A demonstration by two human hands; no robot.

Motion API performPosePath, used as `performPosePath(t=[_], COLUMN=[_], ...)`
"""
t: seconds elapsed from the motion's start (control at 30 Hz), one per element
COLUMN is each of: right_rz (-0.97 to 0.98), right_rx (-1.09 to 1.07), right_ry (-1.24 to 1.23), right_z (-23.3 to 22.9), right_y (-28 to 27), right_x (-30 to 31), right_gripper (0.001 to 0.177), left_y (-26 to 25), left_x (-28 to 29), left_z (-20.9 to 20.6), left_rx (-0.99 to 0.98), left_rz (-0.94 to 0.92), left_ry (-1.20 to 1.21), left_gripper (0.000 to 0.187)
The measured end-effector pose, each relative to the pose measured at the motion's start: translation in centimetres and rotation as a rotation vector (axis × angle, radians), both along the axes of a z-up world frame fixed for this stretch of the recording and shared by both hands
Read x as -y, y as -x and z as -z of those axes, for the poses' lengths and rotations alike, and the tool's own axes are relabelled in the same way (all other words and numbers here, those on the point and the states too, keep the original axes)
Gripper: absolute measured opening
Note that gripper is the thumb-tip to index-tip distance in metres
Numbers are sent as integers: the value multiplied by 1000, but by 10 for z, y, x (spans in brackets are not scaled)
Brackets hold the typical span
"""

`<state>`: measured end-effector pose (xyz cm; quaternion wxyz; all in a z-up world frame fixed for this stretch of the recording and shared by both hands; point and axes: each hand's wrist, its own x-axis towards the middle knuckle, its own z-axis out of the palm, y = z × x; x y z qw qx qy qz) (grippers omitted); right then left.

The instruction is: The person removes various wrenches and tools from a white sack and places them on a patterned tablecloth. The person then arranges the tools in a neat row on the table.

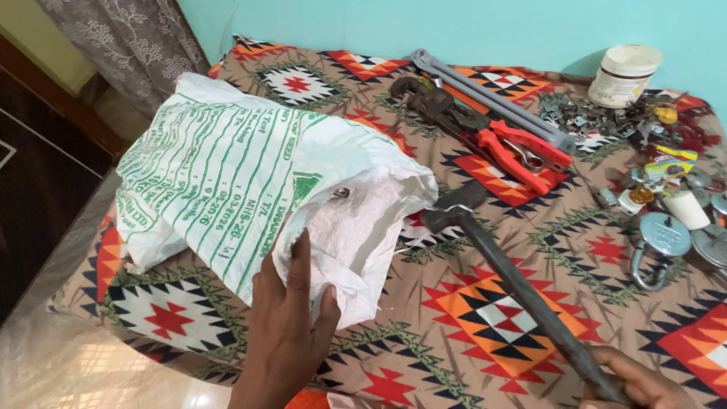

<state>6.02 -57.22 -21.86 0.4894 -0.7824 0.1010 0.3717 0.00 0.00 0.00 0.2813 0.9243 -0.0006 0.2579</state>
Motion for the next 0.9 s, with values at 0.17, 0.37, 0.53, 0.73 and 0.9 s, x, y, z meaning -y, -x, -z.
performPosePath(t=[0.17,0.37,0.53,0.73,0.9], right_rz=[223,251,130,-80,-138], right_rx=[81,176,371,390,434], right_ry=[248,120,-60,-184,-294], right_z=[-70,-125,-169,-185,-177], right_y=[6,-26,-77,-153,-202], right_x=[-55,-115,-189,-267,-305], right_gripper=[70,66,55,40,41], left_y=[1,-1,-1,2,3], left_x=[-2,-3,-1,-8,-11], left_z=[5,5,6,9,8], left_rx=[13,77,58,107,125], left_rz=[-1,9,12,28,22], left_ry=[18,-19,19,39,55], left_gripper=[84,85,86,86,81])
